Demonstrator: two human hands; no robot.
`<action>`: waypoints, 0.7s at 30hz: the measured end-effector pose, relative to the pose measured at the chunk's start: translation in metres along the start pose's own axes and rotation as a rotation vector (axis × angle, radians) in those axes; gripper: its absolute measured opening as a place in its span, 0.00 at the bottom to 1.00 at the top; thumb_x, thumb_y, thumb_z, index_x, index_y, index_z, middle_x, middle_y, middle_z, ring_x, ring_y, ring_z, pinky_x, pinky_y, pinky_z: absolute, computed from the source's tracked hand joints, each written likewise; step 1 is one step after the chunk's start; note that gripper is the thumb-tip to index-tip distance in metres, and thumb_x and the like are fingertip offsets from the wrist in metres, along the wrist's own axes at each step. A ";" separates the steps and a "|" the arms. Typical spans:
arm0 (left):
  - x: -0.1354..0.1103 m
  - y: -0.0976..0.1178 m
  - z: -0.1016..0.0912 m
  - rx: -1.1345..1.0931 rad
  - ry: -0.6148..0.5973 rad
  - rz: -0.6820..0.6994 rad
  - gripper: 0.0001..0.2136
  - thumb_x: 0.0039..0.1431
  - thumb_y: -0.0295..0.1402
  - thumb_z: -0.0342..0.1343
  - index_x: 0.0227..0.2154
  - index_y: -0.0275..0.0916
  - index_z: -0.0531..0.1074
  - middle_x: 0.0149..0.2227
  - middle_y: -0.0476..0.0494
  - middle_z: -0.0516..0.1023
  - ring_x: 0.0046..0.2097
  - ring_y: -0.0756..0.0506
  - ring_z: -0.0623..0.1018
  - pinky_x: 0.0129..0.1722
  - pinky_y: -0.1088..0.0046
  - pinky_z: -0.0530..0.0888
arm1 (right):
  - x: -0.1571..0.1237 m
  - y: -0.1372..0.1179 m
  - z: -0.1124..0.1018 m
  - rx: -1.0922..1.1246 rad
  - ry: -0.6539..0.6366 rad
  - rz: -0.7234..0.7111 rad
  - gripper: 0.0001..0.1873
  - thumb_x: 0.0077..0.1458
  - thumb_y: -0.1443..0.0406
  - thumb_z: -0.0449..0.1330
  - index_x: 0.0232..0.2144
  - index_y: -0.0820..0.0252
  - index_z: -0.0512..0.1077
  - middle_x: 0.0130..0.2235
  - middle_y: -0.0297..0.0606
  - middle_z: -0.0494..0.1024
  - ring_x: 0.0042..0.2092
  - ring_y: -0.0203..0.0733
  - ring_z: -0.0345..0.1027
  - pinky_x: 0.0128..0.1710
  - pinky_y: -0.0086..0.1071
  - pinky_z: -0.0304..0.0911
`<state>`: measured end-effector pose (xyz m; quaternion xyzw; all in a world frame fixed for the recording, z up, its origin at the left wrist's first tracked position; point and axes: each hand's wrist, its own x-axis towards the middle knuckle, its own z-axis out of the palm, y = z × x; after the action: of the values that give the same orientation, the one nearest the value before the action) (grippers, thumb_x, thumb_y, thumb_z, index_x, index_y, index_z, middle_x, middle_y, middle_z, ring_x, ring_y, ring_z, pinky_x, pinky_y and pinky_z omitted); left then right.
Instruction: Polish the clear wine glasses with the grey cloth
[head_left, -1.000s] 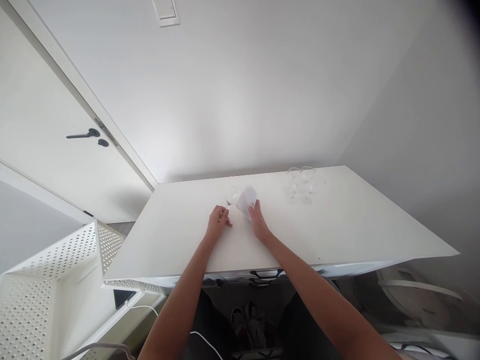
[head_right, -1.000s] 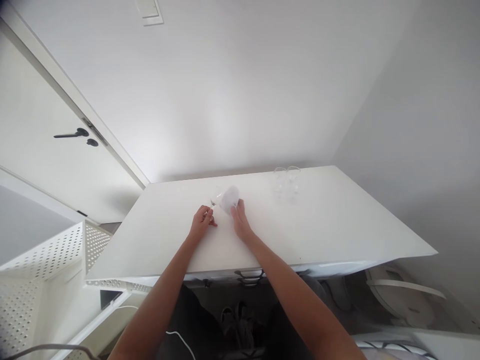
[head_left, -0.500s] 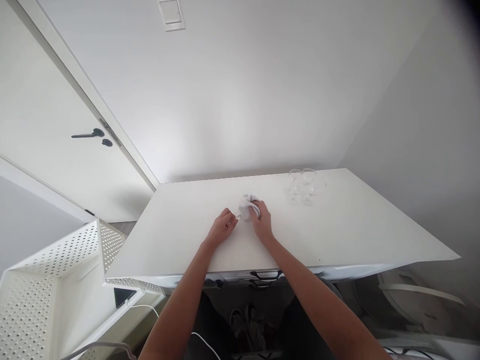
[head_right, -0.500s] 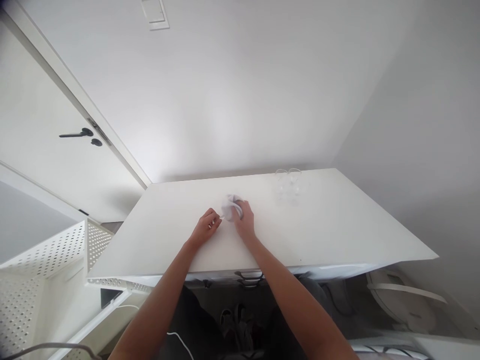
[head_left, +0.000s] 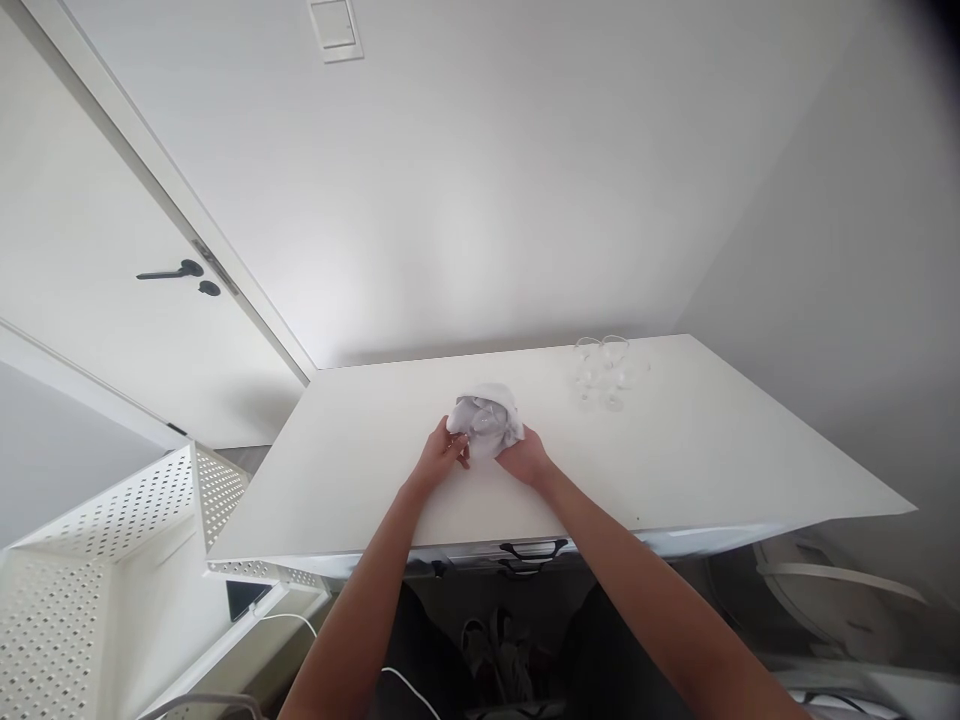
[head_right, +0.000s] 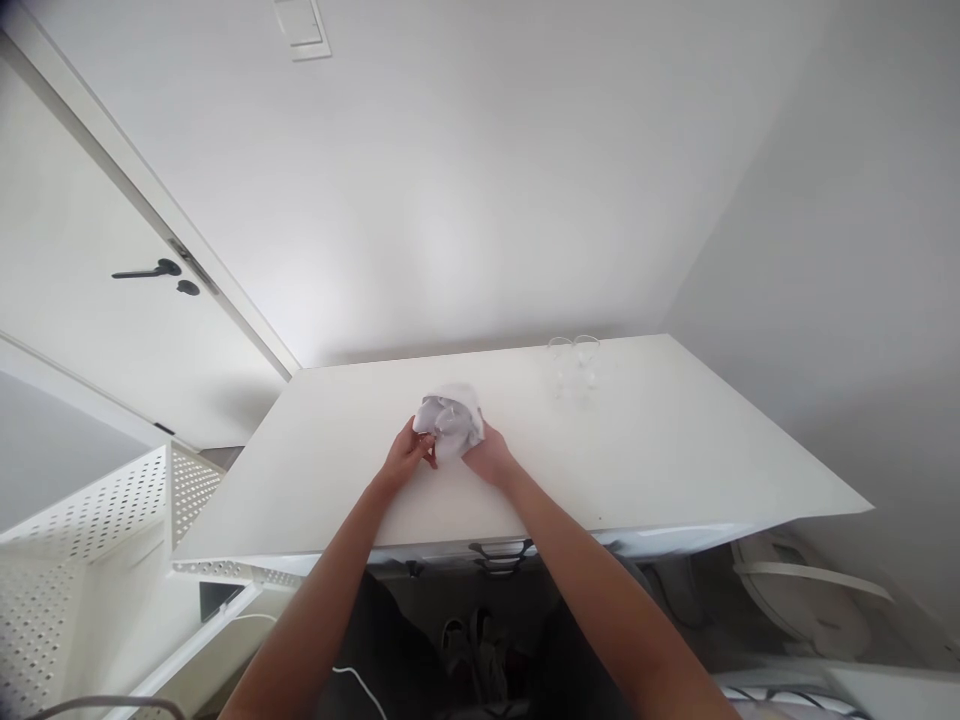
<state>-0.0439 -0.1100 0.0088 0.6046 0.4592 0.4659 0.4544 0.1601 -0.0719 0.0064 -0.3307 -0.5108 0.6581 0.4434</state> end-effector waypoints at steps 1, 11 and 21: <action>0.000 -0.001 0.000 -0.021 0.008 -0.008 0.21 0.64 0.51 0.55 0.49 0.39 0.65 0.39 0.43 0.72 0.34 0.47 0.76 0.28 0.68 0.79 | -0.001 0.000 0.003 0.020 -0.032 0.005 0.23 0.55 0.49 0.63 0.48 0.53 0.76 0.43 0.44 0.79 0.48 0.55 0.69 0.44 0.48 0.68; -0.001 -0.003 0.002 0.233 -0.096 -0.002 0.17 0.61 0.47 0.60 0.40 0.37 0.72 0.37 0.39 0.76 0.38 0.42 0.76 0.36 0.66 0.75 | 0.009 0.005 0.019 -0.206 -0.218 -0.165 0.27 0.59 0.44 0.60 0.47 0.59 0.75 0.41 0.42 0.78 0.44 0.49 0.69 0.48 0.43 0.64; -0.007 0.019 -0.002 -0.014 0.128 0.206 0.37 0.59 0.51 0.61 0.65 0.44 0.55 0.61 0.31 0.68 0.56 0.38 0.74 0.53 0.60 0.74 | 0.010 0.006 0.016 -0.303 -0.216 -0.069 0.32 0.58 0.37 0.55 0.32 0.61 0.72 0.27 0.34 0.68 0.29 0.37 0.58 0.32 0.32 0.54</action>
<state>-0.0445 -0.1196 0.0262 0.6145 0.4197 0.5508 0.3781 0.1404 -0.0694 0.0049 -0.3032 -0.6598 0.5898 0.3534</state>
